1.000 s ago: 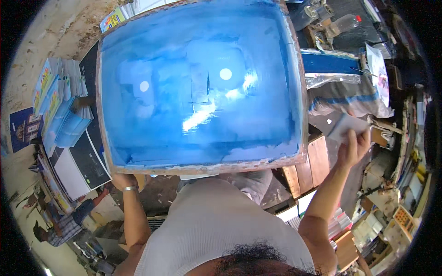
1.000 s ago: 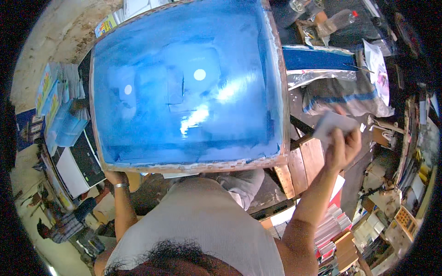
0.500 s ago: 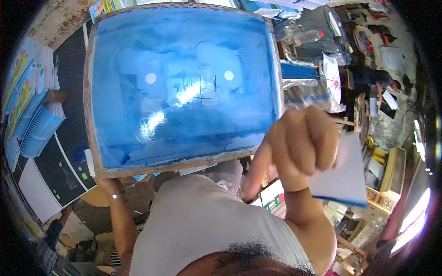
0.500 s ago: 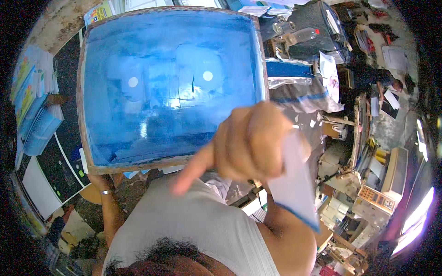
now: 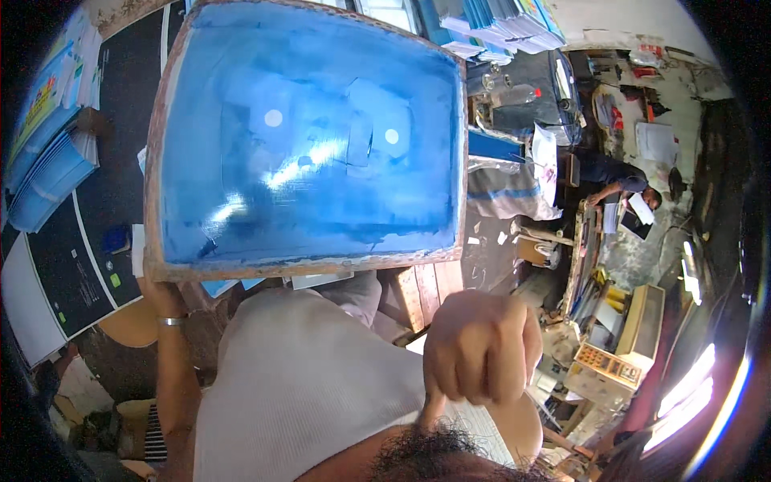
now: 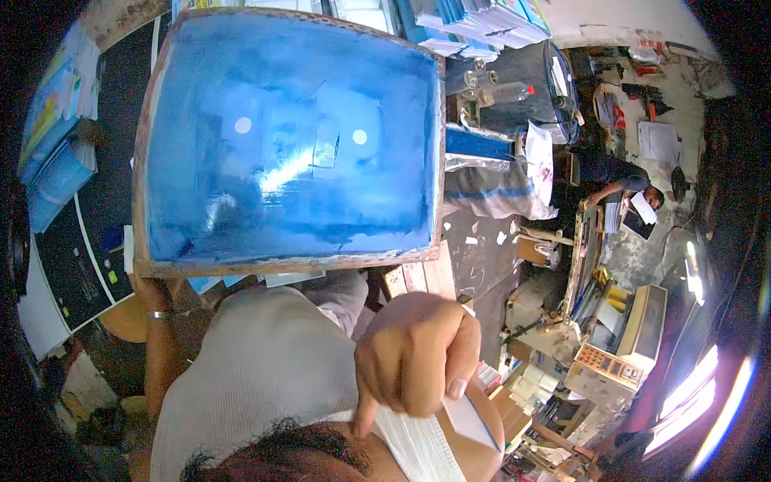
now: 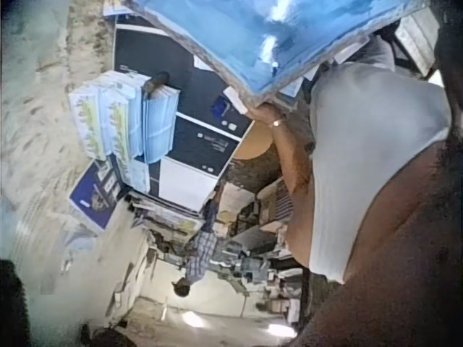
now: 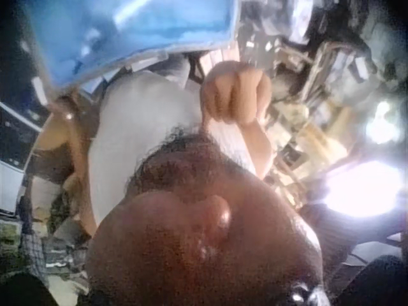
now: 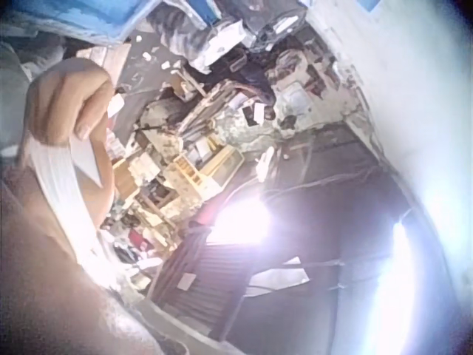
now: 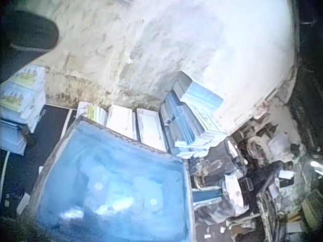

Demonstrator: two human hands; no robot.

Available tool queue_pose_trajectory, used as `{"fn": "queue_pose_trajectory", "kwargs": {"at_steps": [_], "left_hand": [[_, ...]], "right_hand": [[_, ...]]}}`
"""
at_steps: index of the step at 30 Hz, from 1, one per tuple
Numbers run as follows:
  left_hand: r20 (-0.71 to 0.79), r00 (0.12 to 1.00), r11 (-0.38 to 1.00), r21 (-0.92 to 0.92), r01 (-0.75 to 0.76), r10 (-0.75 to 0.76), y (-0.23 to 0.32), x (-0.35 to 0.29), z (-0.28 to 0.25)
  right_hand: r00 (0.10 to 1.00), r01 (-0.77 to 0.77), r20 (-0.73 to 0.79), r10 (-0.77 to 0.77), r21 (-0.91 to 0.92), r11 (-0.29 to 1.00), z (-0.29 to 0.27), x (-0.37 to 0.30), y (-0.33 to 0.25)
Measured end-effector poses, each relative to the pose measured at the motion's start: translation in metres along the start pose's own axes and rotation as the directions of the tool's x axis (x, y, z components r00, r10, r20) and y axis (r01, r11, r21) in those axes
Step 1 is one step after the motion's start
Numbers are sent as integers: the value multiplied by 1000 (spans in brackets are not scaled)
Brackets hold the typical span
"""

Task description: The person prepares a silk screen frame by using a small plastic card to apply and spread blue emulsion across the mesh surface. The person moves the card in multiple directions to ensure even coverage, picks up a blue folder, and later uses a larger blue squeegee tool to apply more material to the screen.

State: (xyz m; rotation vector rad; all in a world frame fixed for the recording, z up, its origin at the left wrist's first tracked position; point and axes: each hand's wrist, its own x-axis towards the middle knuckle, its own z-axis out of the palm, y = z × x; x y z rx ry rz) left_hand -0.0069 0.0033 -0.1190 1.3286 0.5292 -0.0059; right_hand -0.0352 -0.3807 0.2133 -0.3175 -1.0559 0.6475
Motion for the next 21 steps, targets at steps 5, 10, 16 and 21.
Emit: {"fn": "queue_pose_trajectory", "kwargs": {"at_steps": [5,10,16,21], "left_hand": [[51,987,972,173,-159,152,-26,3,-23],[119,983,899,402,-175,139,-52,6,-59],[266,878,672,567,-477,399,-8,-5,-35],[324,925,908,296,-297,197,-31,-5,-88]], "right_hand": [[713,-358,-667,-216,-612,705,-37,-47,-37],[584,-810,-795,-164,-584,-53,-105,-84,-81],[553,-824,-833,-12,-545,-154,-140,-91,-74],[495,-863,-869,28,-495,-106,-148,-97,-79]]}}
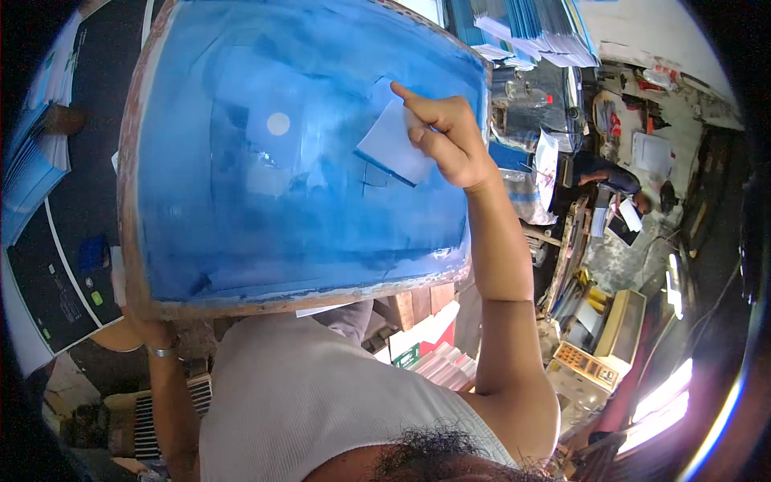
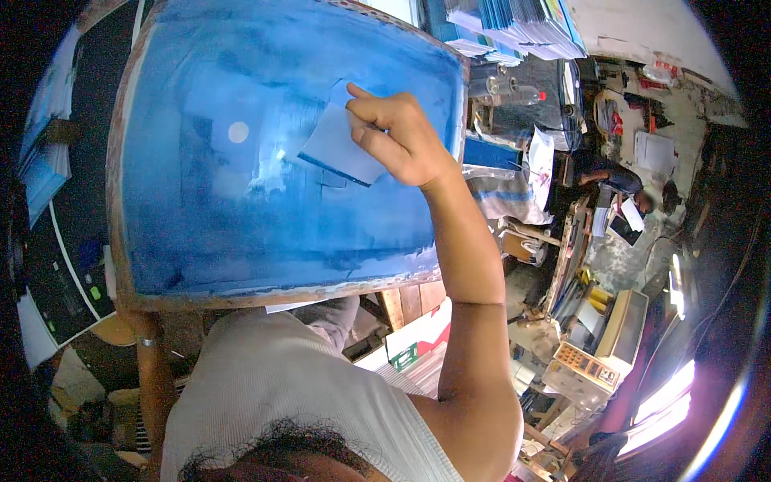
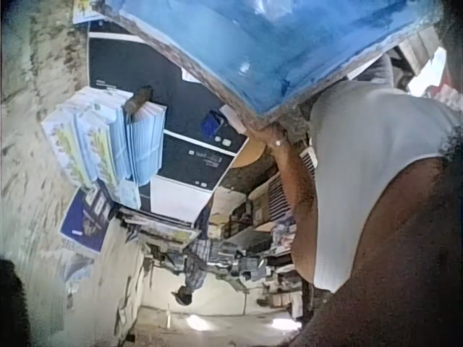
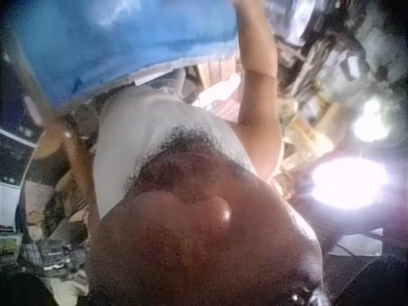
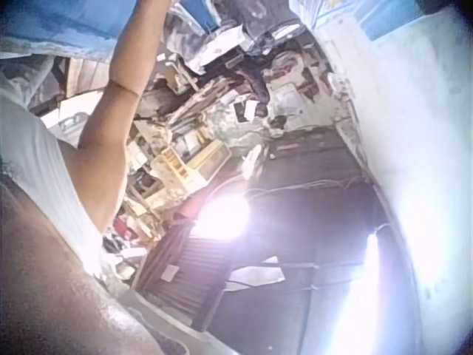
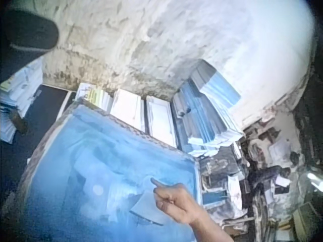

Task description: The person prepares a silk screen frame by using a small plastic card to apply and spread blue emulsion across the mesh surface. The person moves the card in multiple directions to ensure even coverage, picks up a blue folder, and later uses a larger blue squeegee tool to apply more material to the screen.

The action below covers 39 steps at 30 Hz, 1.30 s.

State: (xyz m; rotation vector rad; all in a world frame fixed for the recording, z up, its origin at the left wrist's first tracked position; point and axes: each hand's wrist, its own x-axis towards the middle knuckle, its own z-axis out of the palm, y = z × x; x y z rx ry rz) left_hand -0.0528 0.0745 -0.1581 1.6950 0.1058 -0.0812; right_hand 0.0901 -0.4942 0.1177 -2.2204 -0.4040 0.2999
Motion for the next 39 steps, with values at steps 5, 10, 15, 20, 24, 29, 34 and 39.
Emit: {"fn": "queue_pose_trajectory", "kwargs": {"at_steps": [5,10,15,20,24,29,34,39], "left_hand": [[-305,942,973,136,187,-138,-6,-6,19],[-39,979,736,666,-123,198,-27,-18,-9],[-251,910,941,-172,292,-329,3,-13,19],[-223,885,869,-392,301,-408,8,-12,18],[-188,869,821,-463,333,-458,5,-12,13],[-151,925,933,-149,328,-350,-8,-19,0],[-182,946,963,-29,267,-268,-7,-19,0],[-191,959,973,55,223,-209,-5,-19,-1]], "right_hand": [[999,24,33,-23,-24,999,-1,8,9],[998,-2,55,3,-32,999,-3,11,11],[999,4,48,-2,-42,999,-3,11,14],[1000,11,16,-11,-46,999,-1,12,18],[999,2,37,-1,-40,999,-3,12,16],[999,15,30,-13,-77,997,-3,9,21],[1000,15,24,-14,-55,998,0,9,15],[999,35,-17,-35,-25,999,-1,9,24]]}}
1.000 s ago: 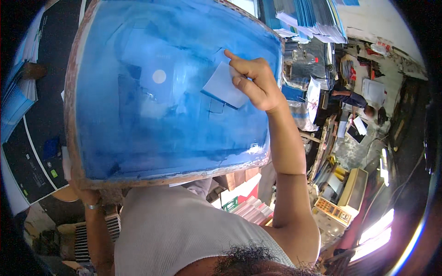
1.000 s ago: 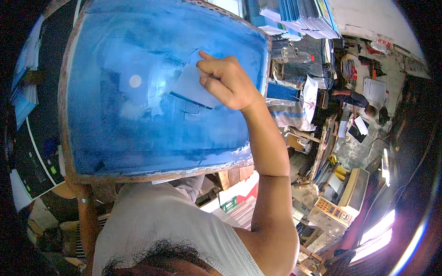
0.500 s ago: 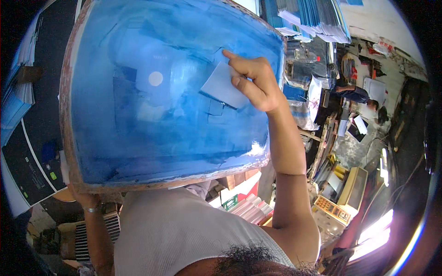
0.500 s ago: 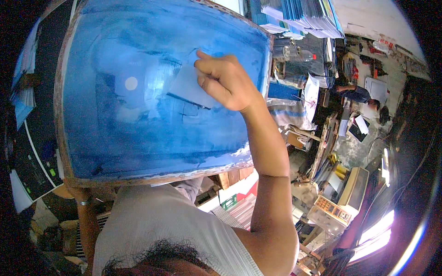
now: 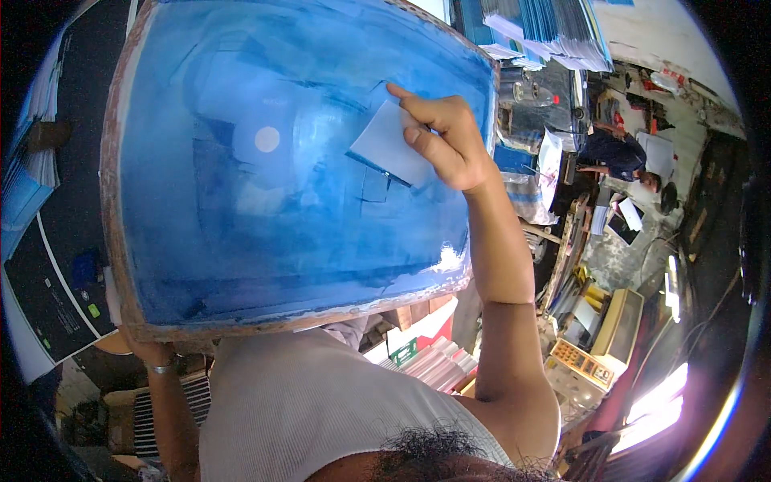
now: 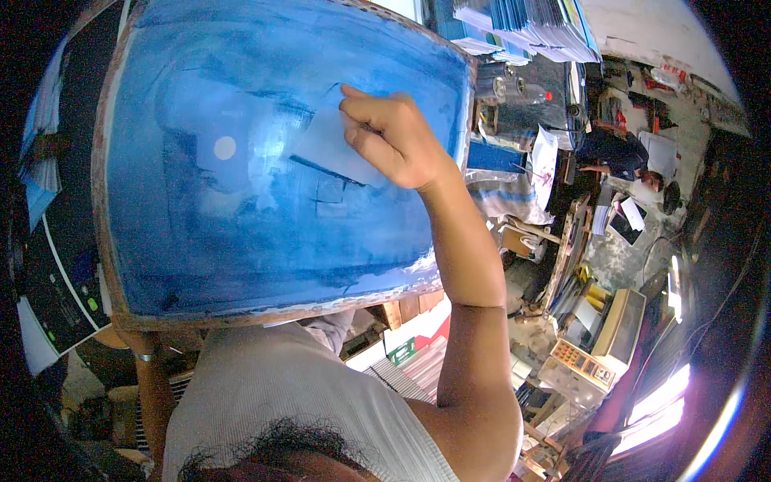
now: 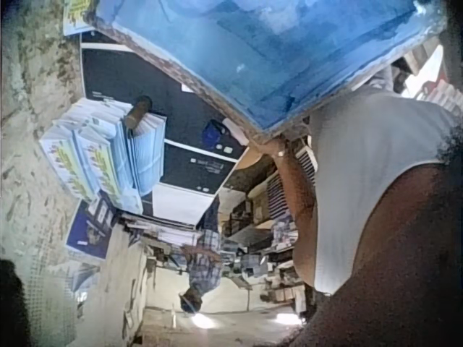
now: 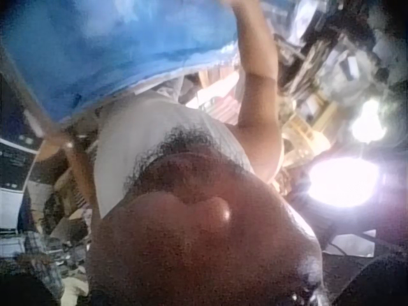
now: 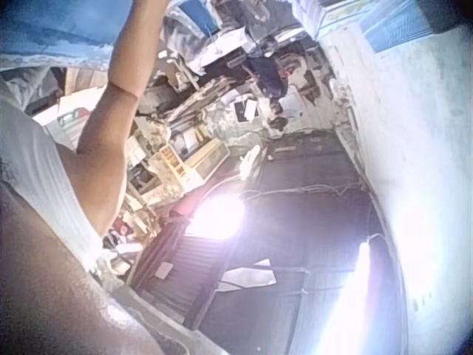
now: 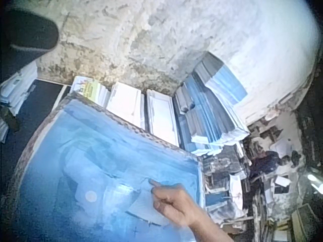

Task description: The person prepares a silk screen frame by using a small plastic card to apply and spread blue emulsion across the mesh surface. The person moves the card in multiple directions to ensure even coverage, picks up a blue folder, and later uses a larger blue squeegee tool to apply more material to the screen.

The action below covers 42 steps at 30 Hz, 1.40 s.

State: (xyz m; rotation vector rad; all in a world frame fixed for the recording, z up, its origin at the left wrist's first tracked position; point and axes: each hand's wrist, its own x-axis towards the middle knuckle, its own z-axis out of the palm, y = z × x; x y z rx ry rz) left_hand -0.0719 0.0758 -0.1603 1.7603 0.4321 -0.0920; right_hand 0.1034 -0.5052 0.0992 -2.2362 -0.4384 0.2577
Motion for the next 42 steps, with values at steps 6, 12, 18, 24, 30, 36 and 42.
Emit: {"fn": "queue_pose_trajectory", "kwargs": {"at_steps": [6,12,18,24,30,36,42], "left_hand": [[-6,999,999,-2,39,-39,7,3,3],[24,1000,1000,-23,-3,3,-1,4,1],[-12,1000,999,-22,26,-27,1,0,-2],[-15,999,999,-23,39,-40,3,2,-3],[-31,998,998,-29,47,-48,3,-1,-3],[-50,997,998,-33,53,-55,5,-2,-1],[-54,997,998,-37,57,-59,9,4,-1]], "right_hand": [[1000,-4,27,4,14,1000,0,0,-4],[1000,5,7,-5,-12,1000,0,-2,-3],[979,-94,-176,106,77,993,-9,-25,-7],[985,-94,-139,101,61,994,-8,-23,-1],[998,3,-63,0,50,999,-4,-8,8],[983,-126,-115,146,160,979,-9,-7,10],[972,-195,-114,204,87,977,-13,-16,12]]}}
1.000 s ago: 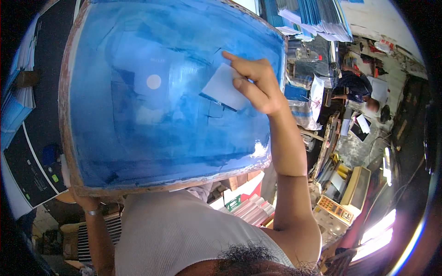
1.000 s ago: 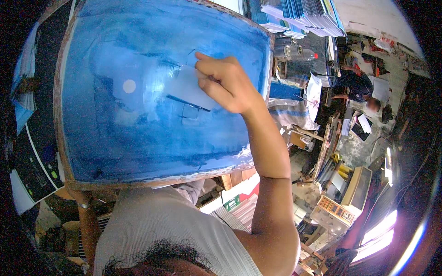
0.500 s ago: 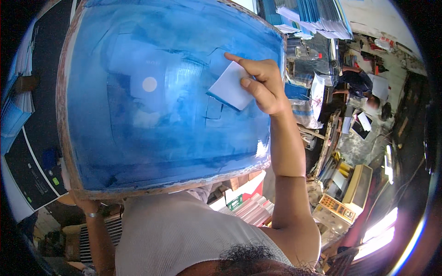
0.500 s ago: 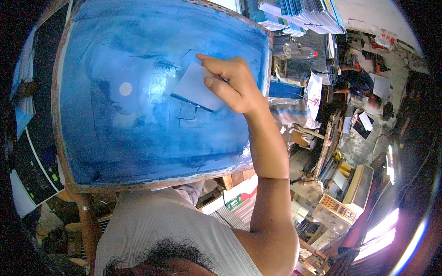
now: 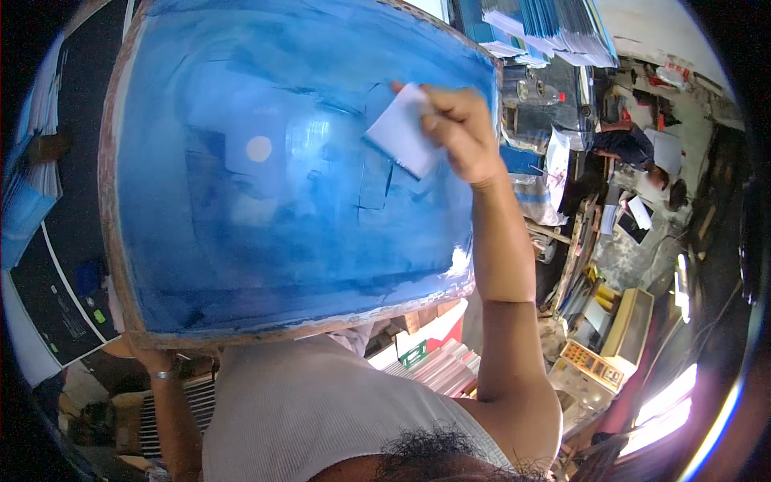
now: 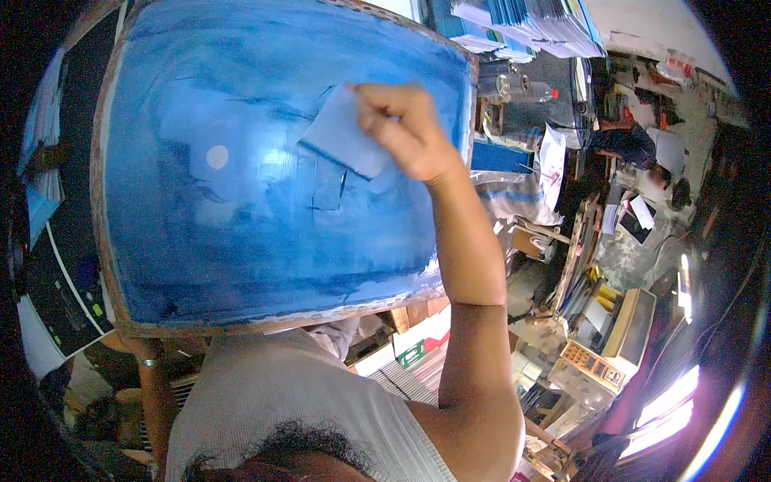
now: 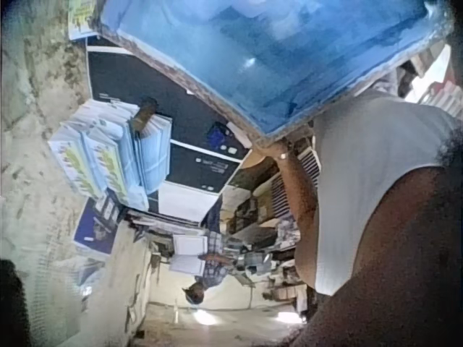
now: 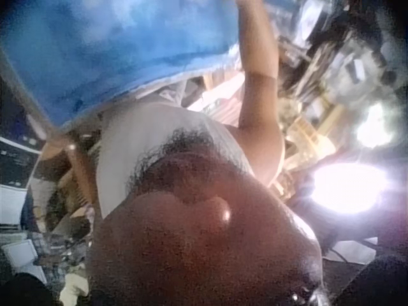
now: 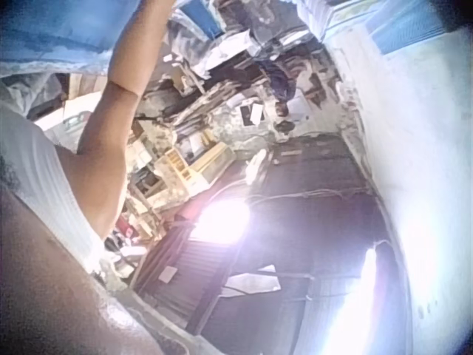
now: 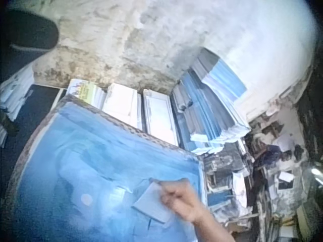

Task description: The person prepares a silk screen frame by using a small plastic card to apply and spread blue emulsion across the mesh surface. The person moves the card in multiple directions to ensure even coverage, picks up a blue folder, and later uses a larger blue squeegee tool to apply more material to the screen.

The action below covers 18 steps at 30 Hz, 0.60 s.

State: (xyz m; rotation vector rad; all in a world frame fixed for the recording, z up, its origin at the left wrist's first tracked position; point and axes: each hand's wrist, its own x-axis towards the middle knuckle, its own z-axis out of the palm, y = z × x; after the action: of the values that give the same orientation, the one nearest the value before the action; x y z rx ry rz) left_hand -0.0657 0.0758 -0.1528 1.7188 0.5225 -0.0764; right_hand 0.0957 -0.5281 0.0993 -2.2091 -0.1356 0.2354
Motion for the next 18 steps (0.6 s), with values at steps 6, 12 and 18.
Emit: {"fn": "queue_pose_trajectory", "kwargs": {"at_steps": [6,12,18], "left_hand": [[-37,999,999,-15,33,-33,24,5,8],[-118,987,989,-115,96,-110,103,-2,47],[-134,991,974,224,23,8,74,0,-18]], "right_hand": [[859,336,-487,-157,306,891,-57,-83,-11],[591,442,-806,47,371,817,-57,-229,30],[183,507,-865,466,490,709,18,-364,117]]}}
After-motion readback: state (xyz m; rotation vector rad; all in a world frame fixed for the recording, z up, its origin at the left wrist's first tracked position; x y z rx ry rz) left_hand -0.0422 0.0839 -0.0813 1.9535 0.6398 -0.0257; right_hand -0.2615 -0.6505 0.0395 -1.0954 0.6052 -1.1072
